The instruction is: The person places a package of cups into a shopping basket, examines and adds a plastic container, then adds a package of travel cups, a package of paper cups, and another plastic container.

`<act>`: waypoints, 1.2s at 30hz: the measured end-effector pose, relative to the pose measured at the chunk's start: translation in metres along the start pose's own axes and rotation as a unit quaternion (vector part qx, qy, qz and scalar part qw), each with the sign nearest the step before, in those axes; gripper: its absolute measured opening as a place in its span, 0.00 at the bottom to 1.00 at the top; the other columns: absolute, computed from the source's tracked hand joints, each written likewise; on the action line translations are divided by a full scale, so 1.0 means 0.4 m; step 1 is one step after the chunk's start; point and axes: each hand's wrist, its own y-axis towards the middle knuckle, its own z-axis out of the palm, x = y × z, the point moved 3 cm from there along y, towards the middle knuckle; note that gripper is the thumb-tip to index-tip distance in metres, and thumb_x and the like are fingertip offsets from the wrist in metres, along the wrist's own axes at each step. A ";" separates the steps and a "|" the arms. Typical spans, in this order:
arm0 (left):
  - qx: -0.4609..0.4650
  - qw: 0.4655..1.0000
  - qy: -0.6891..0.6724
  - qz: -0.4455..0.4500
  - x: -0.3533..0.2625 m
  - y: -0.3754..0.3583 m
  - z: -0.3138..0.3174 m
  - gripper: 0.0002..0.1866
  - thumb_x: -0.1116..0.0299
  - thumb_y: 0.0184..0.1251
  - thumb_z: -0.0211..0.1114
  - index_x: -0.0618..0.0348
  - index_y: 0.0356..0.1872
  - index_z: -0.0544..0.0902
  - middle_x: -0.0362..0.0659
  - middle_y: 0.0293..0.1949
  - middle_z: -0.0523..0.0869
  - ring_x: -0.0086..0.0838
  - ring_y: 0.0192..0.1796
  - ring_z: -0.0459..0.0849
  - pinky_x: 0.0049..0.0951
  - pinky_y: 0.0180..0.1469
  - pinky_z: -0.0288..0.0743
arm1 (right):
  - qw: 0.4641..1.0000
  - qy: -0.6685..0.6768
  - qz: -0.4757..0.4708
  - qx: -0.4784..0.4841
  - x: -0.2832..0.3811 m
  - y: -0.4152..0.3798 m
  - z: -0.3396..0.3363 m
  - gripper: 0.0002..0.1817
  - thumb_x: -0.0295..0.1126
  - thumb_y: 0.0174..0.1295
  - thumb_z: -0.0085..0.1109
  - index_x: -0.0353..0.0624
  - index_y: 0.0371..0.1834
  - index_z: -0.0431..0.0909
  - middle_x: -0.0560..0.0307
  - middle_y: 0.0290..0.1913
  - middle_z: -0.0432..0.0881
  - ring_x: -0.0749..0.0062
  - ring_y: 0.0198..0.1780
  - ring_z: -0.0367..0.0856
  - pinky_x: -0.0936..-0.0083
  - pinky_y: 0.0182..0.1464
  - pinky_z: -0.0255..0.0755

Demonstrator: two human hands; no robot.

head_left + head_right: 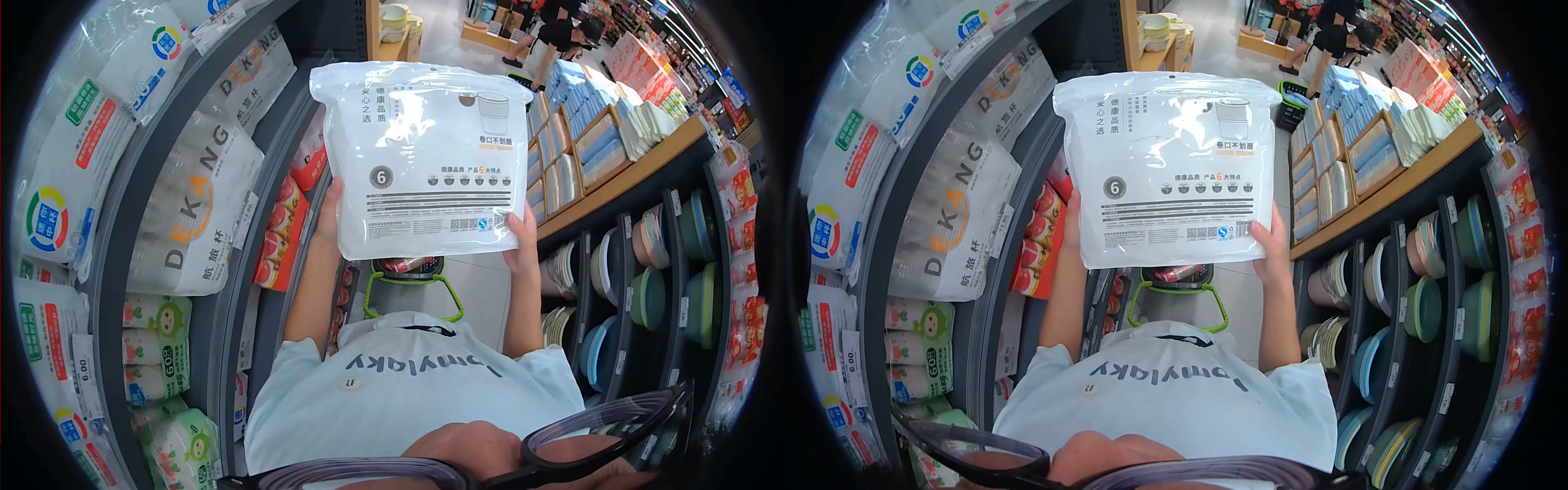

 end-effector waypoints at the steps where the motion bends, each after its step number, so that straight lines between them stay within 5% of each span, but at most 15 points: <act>1: -0.021 1.000 0.012 -0.014 -0.008 0.000 0.002 0.42 0.38 0.71 0.56 0.65 0.73 0.64 0.53 0.66 0.76 0.42 0.66 0.77 0.40 0.67 0.72 | 1.000 0.000 0.000 0.001 0.000 0.001 0.004 0.40 0.40 0.63 0.64 0.31 0.73 0.58 0.45 0.63 0.75 0.64 0.63 0.77 0.69 0.65 0.71; 8: 0.049 0.993 0.102 0.042 -0.049 0.001 0.002 0.38 0.58 0.69 0.68 0.67 0.72 0.61 0.51 0.64 0.76 0.34 0.65 0.78 0.34 0.65 0.73 | 0.999 -0.001 -0.043 -0.022 0.009 -0.007 0.025 0.37 0.45 0.72 0.54 0.31 0.75 0.55 0.46 0.67 0.73 0.64 0.66 0.75 0.70 0.67 0.68; 12: 0.026 0.993 0.109 0.027 -0.027 0.000 -0.021 0.37 0.61 0.68 0.69 0.67 0.71 0.61 0.51 0.64 0.76 0.34 0.64 0.78 0.34 0.65 0.73 | 0.999 -0.015 -0.033 -0.025 -0.001 -0.013 0.019 0.34 0.48 0.79 0.40 0.33 0.77 0.54 0.49 0.70 0.71 0.66 0.69 0.72 0.71 0.70 0.64; 15: 0.002 0.995 0.099 0.032 -0.024 -0.006 -0.017 0.35 0.62 0.68 0.68 0.67 0.70 0.63 0.51 0.62 0.77 0.35 0.63 0.79 0.34 0.65 0.73 | 0.998 -0.019 -0.030 -0.045 -0.012 -0.014 0.011 0.33 0.48 0.80 0.39 0.34 0.77 0.54 0.49 0.70 0.71 0.67 0.69 0.71 0.71 0.70 0.64; 22: -0.012 0.996 0.084 -0.008 0.002 0.004 -0.045 0.32 0.62 0.68 0.66 0.68 0.68 0.67 0.51 0.58 0.80 0.34 0.58 0.82 0.32 0.61 0.76 | 0.998 -0.048 0.027 -0.013 -0.034 -0.020 0.000 0.35 0.47 0.77 0.47 0.33 0.77 0.54 0.47 0.70 0.71 0.67 0.69 0.71 0.71 0.68 0.67; 27: 0.001 0.992 0.120 -0.041 0.049 0.011 -0.100 0.32 0.61 0.67 0.67 0.68 0.67 0.68 0.50 0.57 0.81 0.33 0.57 0.83 0.31 0.59 0.77 | 0.996 -0.029 0.072 -0.034 -0.091 -0.018 -0.013 0.30 0.35 0.74 0.53 0.34 0.74 0.56 0.47 0.66 0.73 0.68 0.64 0.76 0.71 0.64 0.71; 36: 0.077 0.937 0.128 -0.315 0.227 0.031 -0.274 0.31 0.54 0.73 0.63 0.68 0.66 0.70 0.48 0.55 0.83 0.29 0.54 0.84 0.27 0.56 0.78 | 0.966 0.071 0.197 -0.153 -0.332 -0.116 -0.122 0.26 0.41 0.77 0.50 0.34 0.69 0.64 0.46 0.62 0.78 0.64 0.58 0.82 0.69 0.58 0.78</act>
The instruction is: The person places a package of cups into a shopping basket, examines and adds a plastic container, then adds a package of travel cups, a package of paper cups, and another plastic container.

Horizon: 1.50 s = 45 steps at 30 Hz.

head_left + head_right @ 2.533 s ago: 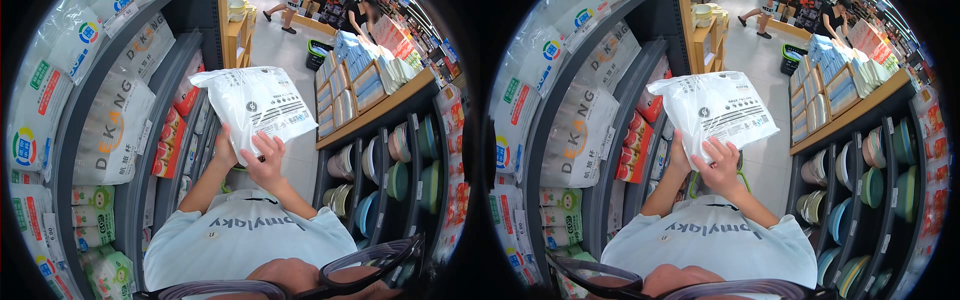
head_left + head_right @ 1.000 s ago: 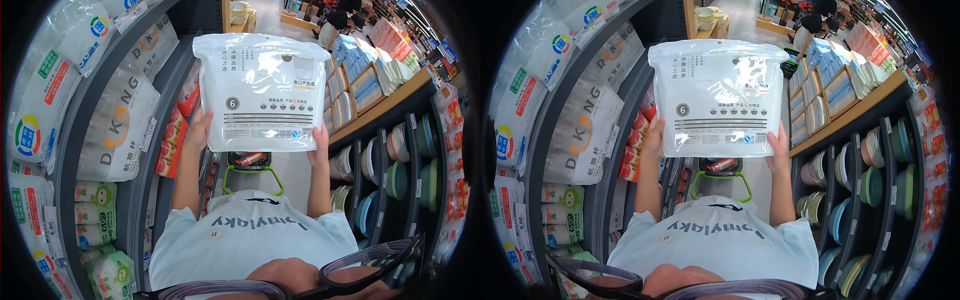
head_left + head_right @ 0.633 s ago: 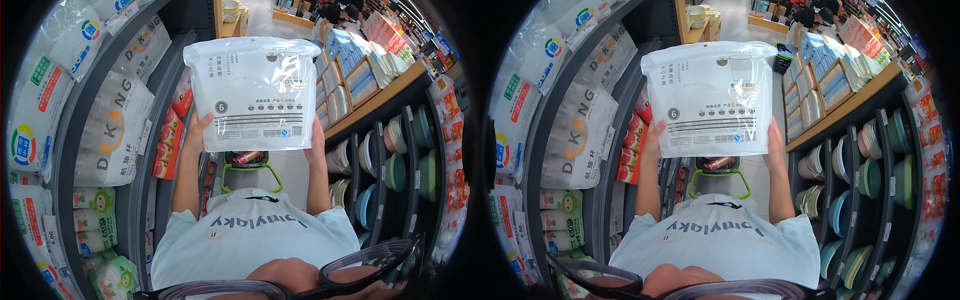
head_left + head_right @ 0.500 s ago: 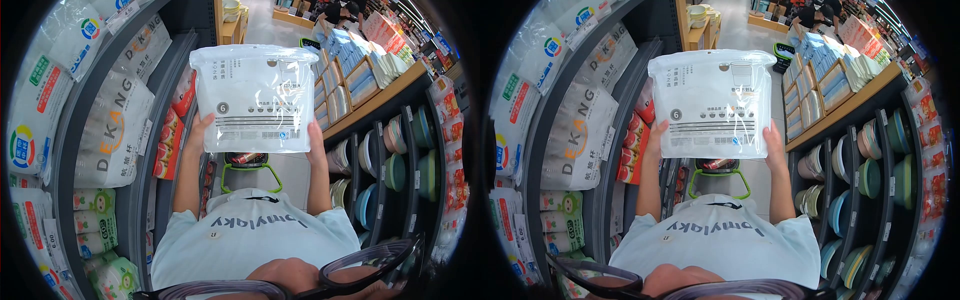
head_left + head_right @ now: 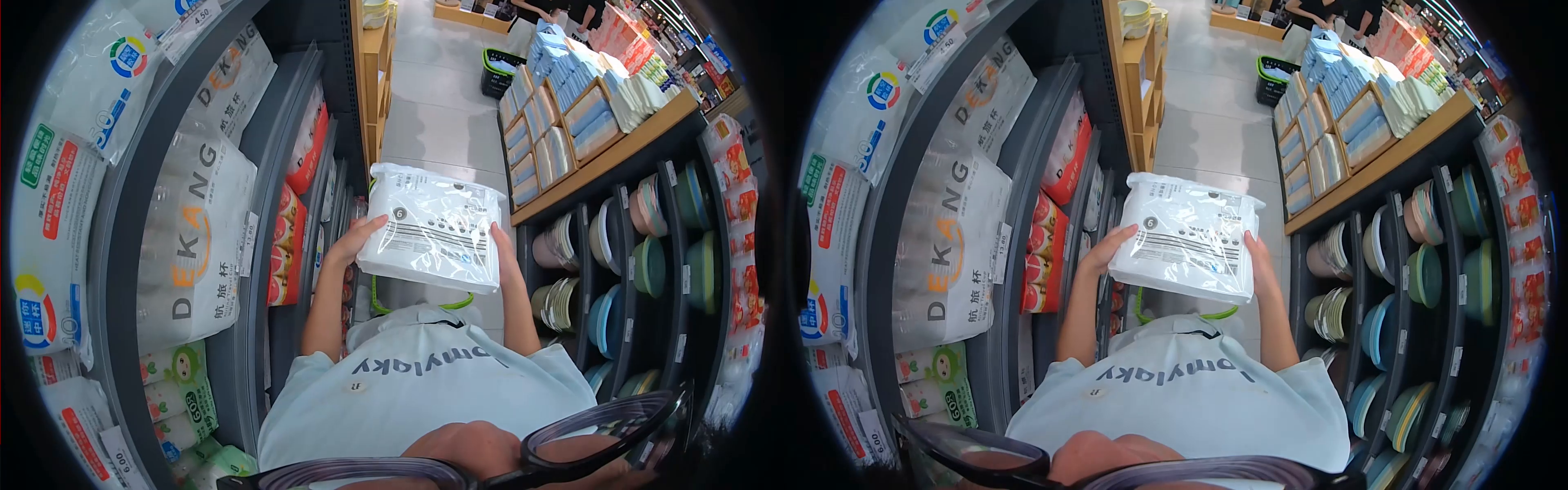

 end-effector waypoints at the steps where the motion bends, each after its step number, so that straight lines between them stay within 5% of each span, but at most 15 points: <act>1: 0.001 1.000 -0.005 -0.005 0.017 0.009 -0.006 0.30 0.52 0.74 0.61 0.67 0.66 0.72 0.49 0.56 0.83 0.29 0.55 0.84 0.28 0.57 0.78 | 0.999 -0.008 0.033 -0.006 -0.024 -0.003 -0.011 0.26 0.41 0.76 0.51 0.33 0.69 0.66 0.46 0.61 0.79 0.64 0.57 0.83 0.69 0.57 0.79; 5: -0.036 0.998 -0.035 -0.040 0.137 0.083 -0.096 0.32 0.47 0.79 0.52 0.69 0.66 0.72 0.50 0.56 0.85 0.31 0.52 0.87 0.28 0.56 0.79 | 0.994 -0.029 0.100 -0.032 -0.122 -0.001 -0.071 0.26 0.40 0.72 0.57 0.32 0.66 0.69 0.45 0.58 0.82 0.63 0.55 0.84 0.68 0.55 0.81; 8: -0.013 0.985 -0.172 -0.025 0.266 0.132 -0.149 0.35 0.41 0.79 0.44 0.62 0.68 0.72 0.49 0.61 0.82 0.37 0.59 0.83 0.39 0.61 0.76 | 0.990 0.007 0.132 -0.057 -0.215 0.029 -0.156 0.28 0.37 0.69 0.60 0.31 0.67 0.68 0.43 0.60 0.80 0.59 0.56 0.84 0.64 0.57 0.81; 11: -0.112 0.939 -0.320 -0.056 0.396 0.147 -0.129 0.34 0.36 0.77 0.41 0.46 0.73 0.67 0.46 0.69 0.75 0.42 0.69 0.72 0.55 0.65 0.68 | 0.979 0.093 0.159 -0.092 -0.276 0.078 -0.224 0.29 0.36 0.68 0.60 0.31 0.68 0.66 0.43 0.61 0.79 0.57 0.57 0.83 0.60 0.58 0.81; 12: -0.090 0.947 -0.299 -0.075 0.453 0.157 -0.125 0.35 0.35 0.76 0.43 0.47 0.73 0.65 0.45 0.68 0.75 0.40 0.67 0.75 0.50 0.64 0.69 | 0.976 0.102 0.160 -0.108 -0.297 0.102 -0.248 0.30 0.36 0.68 0.60 0.33 0.69 0.65 0.44 0.62 0.78 0.57 0.60 0.82 0.59 0.59 0.80; 17: -0.101 0.963 0.100 -0.229 0.671 0.176 -0.049 0.33 0.39 0.74 0.52 0.57 0.64 0.74 0.46 0.56 0.84 0.35 0.54 0.83 0.41 0.55 0.75 | 0.931 0.072 0.238 -0.267 -0.486 0.256 -0.435 0.31 0.40 0.63 0.66 0.45 0.68 0.67 0.47 0.58 0.79 0.53 0.58 0.81 0.46 0.54 0.80; 18: -0.041 0.964 0.225 -0.136 0.824 0.210 -0.104 0.31 0.40 0.71 0.57 0.60 0.58 0.78 0.50 0.51 0.87 0.36 0.49 0.86 0.38 0.53 0.76 | 0.930 0.075 0.247 -0.263 -0.517 0.286 -0.448 0.31 0.40 0.63 0.66 0.45 0.68 0.67 0.47 0.58 0.79 0.53 0.58 0.81 0.46 0.54 0.80; 19: -0.078 0.895 0.430 -0.086 0.757 0.158 -0.059 0.30 0.41 0.71 0.55 0.63 0.50 0.84 0.54 0.44 0.89 0.42 0.43 0.88 0.42 0.52 0.76 | 0.915 0.066 0.254 -0.305 -0.543 0.313 -0.463 0.32 0.40 0.61 0.67 0.44 0.68 0.66 0.47 0.59 0.79 0.51 0.58 0.81 0.43 0.53 0.80; 20: -0.087 0.894 0.430 -0.092 0.761 0.144 -0.061 0.30 0.41 0.71 0.55 0.63 0.50 0.84 0.54 0.44 0.89 0.42 0.43 0.88 0.42 0.52 0.76 | 0.900 0.056 0.262 -0.345 -0.567 0.341 -0.475 0.34 0.40 0.60 0.68 0.44 0.67 0.66 0.47 0.59 0.79 0.49 0.57 0.81 0.40 0.51 0.80; 22: -0.017 0.753 0.633 -0.178 0.782 0.109 -0.075 0.31 0.42 0.73 0.51 0.63 0.42 0.88 0.58 0.39 0.89 0.48 0.42 0.88 0.49 0.53 0.74 | 0.887 0.049 0.255 -0.383 -0.630 0.400 -0.489 0.37 0.39 0.58 0.70 0.43 0.68 0.63 0.45 0.60 0.77 0.48 0.56 0.82 0.38 0.51 0.79; 26: -0.054 0.728 0.649 -0.213 0.761 0.076 -0.093 0.33 0.43 0.75 0.47 0.63 0.32 0.89 0.57 0.35 0.89 0.52 0.42 0.87 0.55 0.56 0.71 | 0.826 -0.032 0.225 -0.516 -0.695 0.513 -0.482 0.46 0.38 0.52 0.76 0.40 0.68 0.53 0.38 0.62 0.73 0.43 0.53 0.83 0.39 0.48 0.81; 34: -0.159 0.693 0.677 -0.189 0.714 0.083 -0.061 0.33 0.47 0.77 0.46 0.63 0.26 0.88 0.55 0.30 0.88 0.50 0.38 0.86 0.53 0.60 0.68 | 0.856 -0.063 0.213 -0.466 -0.868 0.804 -0.527 0.49 0.38 0.49 0.79 0.37 0.66 0.51 0.37 0.62 0.72 0.44 0.53 0.83 0.47 0.46 0.83; 38: -0.121 0.662 0.703 -0.228 0.670 0.103 -0.021 0.31 0.49 0.76 0.49 0.60 0.24 0.89 0.52 0.28 0.88 0.45 0.37 0.87 0.51 0.60 0.68 | 0.875 -0.151 0.091 -0.452 -0.974 0.975 -0.557 0.46 0.36 0.52 0.78 0.39 0.66 0.53 0.39 0.60 0.74 0.44 0.55 0.81 0.44 0.44 0.81; 42: -0.123 0.654 0.711 -0.227 0.698 0.093 -0.008 0.29 0.50 0.76 0.49 0.59 0.25 0.90 0.51 0.28 0.88 0.44 0.36 0.87 0.50 0.60 0.67 | 0.905 -0.043 0.309 -0.289 -0.947 1.018 -0.495 0.30 0.41 0.61 0.70 0.39 0.58 0.66 0.46 0.49 0.77 0.54 0.43 0.83 0.55 0.38 0.83; 45: -0.116 0.656 0.704 -0.245 0.697 0.108 -0.015 0.29 0.49 0.76 0.49 0.59 0.25 0.89 0.51 0.29 0.89 0.44 0.38 0.87 0.50 0.59 0.68 | 0.924 -0.031 0.340 -0.169 -0.892 0.974 -0.442 0.20 0.39 0.65 0.65 0.40 0.53 0.71 0.49 0.40 0.79 0.60 0.37 0.84 0.62 0.33 0.83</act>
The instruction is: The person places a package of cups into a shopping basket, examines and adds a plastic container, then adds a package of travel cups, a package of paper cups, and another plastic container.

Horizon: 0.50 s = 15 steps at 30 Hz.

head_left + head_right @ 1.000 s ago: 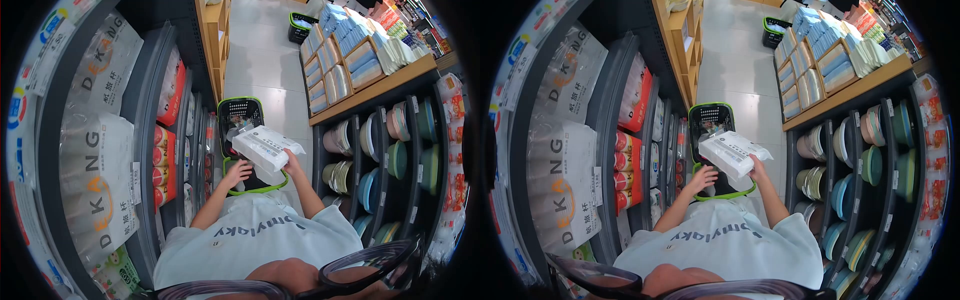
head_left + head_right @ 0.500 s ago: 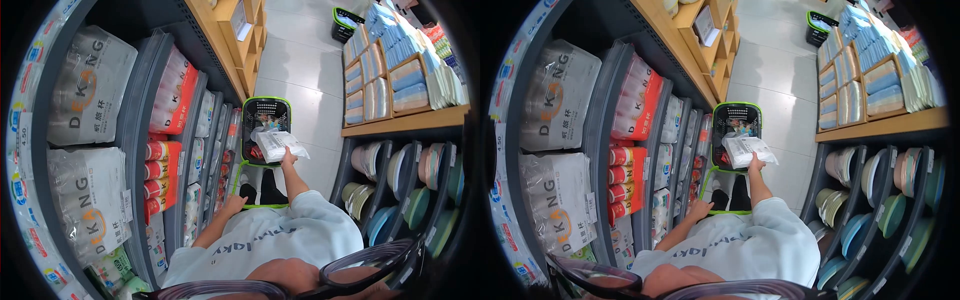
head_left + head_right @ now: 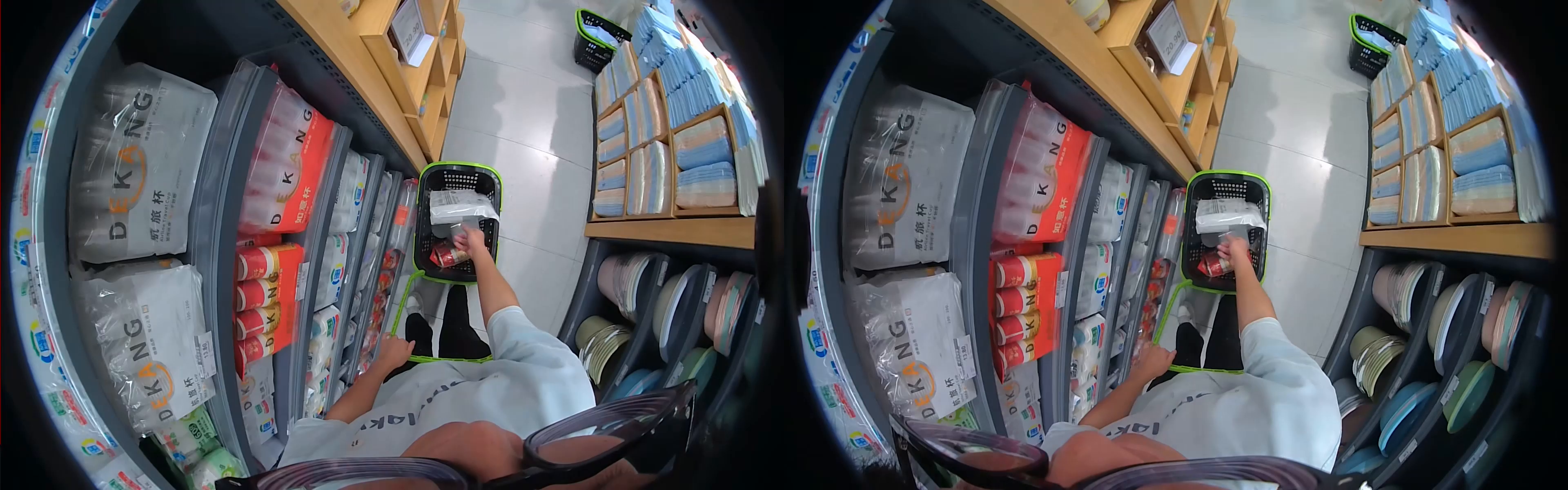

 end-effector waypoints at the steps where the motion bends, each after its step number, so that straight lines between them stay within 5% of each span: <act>1: 0.006 1.000 -0.008 0.000 0.010 0.007 0.010 0.29 0.49 0.76 0.50 0.59 0.26 0.90 0.52 0.30 0.89 0.45 0.39 0.87 0.51 0.58 0.68 | 1.000 0.003 -0.006 0.001 -0.007 -0.016 -0.017 0.20 0.39 0.65 0.65 0.40 0.53 0.71 0.49 0.40 0.79 0.60 0.37 0.84 0.62 0.33 0.83; 5: 0.014 1.000 -0.020 0.006 0.036 0.027 0.017 0.29 0.47 0.75 0.49 0.60 0.30 0.90 0.52 0.32 0.89 0.47 0.40 0.87 0.52 0.55 0.68 | 0.922 -0.328 -0.187 0.090 -0.071 -0.089 -0.118 0.15 0.41 0.64 0.65 0.38 0.36 0.78 0.54 0.25 0.82 0.68 0.20 0.81 0.70 0.22 0.76; 7: 0.017 0.999 -0.025 0.011 0.042 0.031 0.011 0.30 0.46 0.76 0.48 0.60 0.32 0.90 0.53 0.34 0.89 0.49 0.42 0.87 0.53 0.55 0.67 | 0.871 -0.460 -0.148 0.087 -0.137 -0.119 -0.203 0.18 0.44 0.62 0.66 0.38 0.33 0.80 0.54 0.22 0.81 0.69 0.16 0.78 0.70 0.18 0.73; 9: 0.016 0.999 -0.032 0.017 0.047 0.038 0.002 0.32 0.44 0.76 0.46 0.60 0.33 0.90 0.54 0.35 0.89 0.50 0.43 0.87 0.55 0.55 0.67 | 0.790 -0.572 -0.195 0.105 -0.188 -0.219 -0.250 0.21 0.49 0.61 0.67 0.37 0.33 0.81 0.54 0.22 0.81 0.69 0.18 0.79 0.71 0.20 0.75; 11: 0.044 0.997 -0.056 0.013 0.052 0.042 0.005 0.36 0.40 0.77 0.42 0.61 0.37 0.90 0.56 0.40 0.89 0.53 0.47 0.87 0.58 0.57 0.67 | 0.773 -0.603 -0.094 0.173 -0.237 -0.355 -0.267 0.24 0.53 0.61 0.66 0.38 0.37 0.82 0.54 0.24 0.82 0.70 0.22 0.82 0.71 0.23 0.76; 15: 0.064 0.995 -0.077 0.013 0.083 0.051 0.031 0.40 0.34 0.75 0.40 0.61 0.42 0.89 0.58 0.45 0.88 0.53 0.51 0.86 0.58 0.59 0.67 | 0.715 -0.658 -0.055 0.229 -0.350 -0.587 -0.251 0.28 0.57 0.65 0.60 0.38 0.39 0.85 0.48 0.31 0.87 0.64 0.32 0.87 0.66 0.34 0.81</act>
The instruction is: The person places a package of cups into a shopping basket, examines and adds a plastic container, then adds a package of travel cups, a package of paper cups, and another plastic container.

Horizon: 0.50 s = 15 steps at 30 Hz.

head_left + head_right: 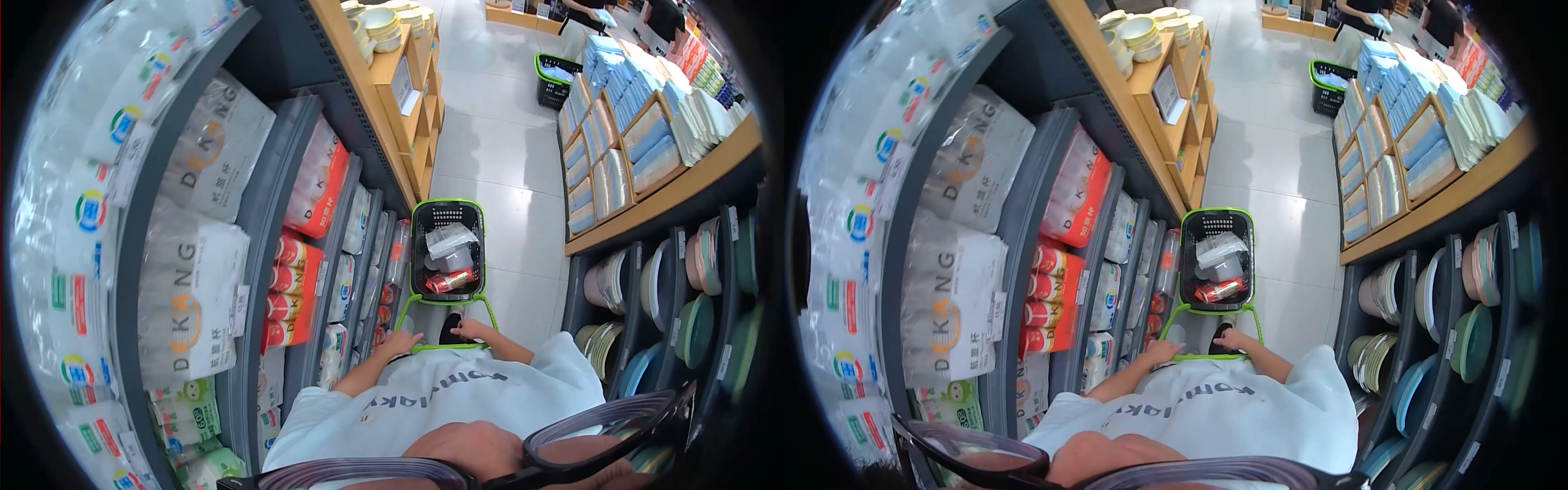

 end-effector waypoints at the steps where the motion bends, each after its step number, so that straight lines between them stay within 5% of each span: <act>1: 0.004 1.000 0.001 0.008 0.005 -0.003 0.003 0.42 0.31 0.72 0.40 0.62 0.44 0.89 0.58 0.47 0.88 0.53 0.53 0.85 0.57 0.60 0.68 | 0.989 -0.129 -0.055 -0.044 0.030 -0.034 0.033 0.33 0.61 0.68 0.53 0.37 0.40 0.86 0.42 0.36 0.88 0.52 0.39 0.88 0.59 0.46 0.80; 5: 0.016 0.999 0.031 0.016 0.016 -0.074 0.017 0.47 0.23 0.65 0.42 0.60 0.47 0.89 0.57 0.50 0.88 0.51 0.56 0.85 0.54 0.60 0.71 | 0.980 -0.174 -0.018 -0.096 0.105 -0.101 0.128 0.39 0.65 0.69 0.44 0.36 0.44 0.87 0.33 0.45 0.86 0.40 0.50 0.84 0.51 0.55 0.76; 10: 0.068 0.995 0.013 0.073 0.087 -0.188 0.110 0.44 0.22 0.61 0.48 0.54 0.52 0.88 0.53 0.54 0.87 0.51 0.60 0.82 0.53 0.60 0.74 | 0.980 -0.176 0.004 -0.094 0.217 -0.208 0.314 0.41 0.68 0.68 0.41 0.37 0.42 0.87 0.34 0.45 0.86 0.41 0.50 0.85 0.52 0.54 0.77; 12: -0.025 0.995 0.022 0.096 0.118 -0.207 0.175 0.42 0.25 0.64 0.50 0.54 0.55 0.86 0.54 0.54 0.86 0.52 0.59 0.82 0.53 0.60 0.75 | 0.972 -0.203 0.025 -0.115 0.228 -0.247 0.369 0.43 0.70 0.66 0.41 0.37 0.41 0.88 0.34 0.42 0.87 0.41 0.48 0.86 0.53 0.53 0.78; 15: -0.023 0.990 0.039 0.134 0.168 -0.209 0.303 0.39 0.29 0.65 0.52 0.55 0.54 0.86 0.56 0.52 0.86 0.53 0.57 0.83 0.55 0.60 0.75 | 0.967 -0.191 0.047 -0.161 0.217 -0.291 0.474 0.40 0.70 0.66 0.42 0.41 0.40 0.88 0.39 0.41 0.87 0.45 0.47 0.85 0.53 0.50 0.78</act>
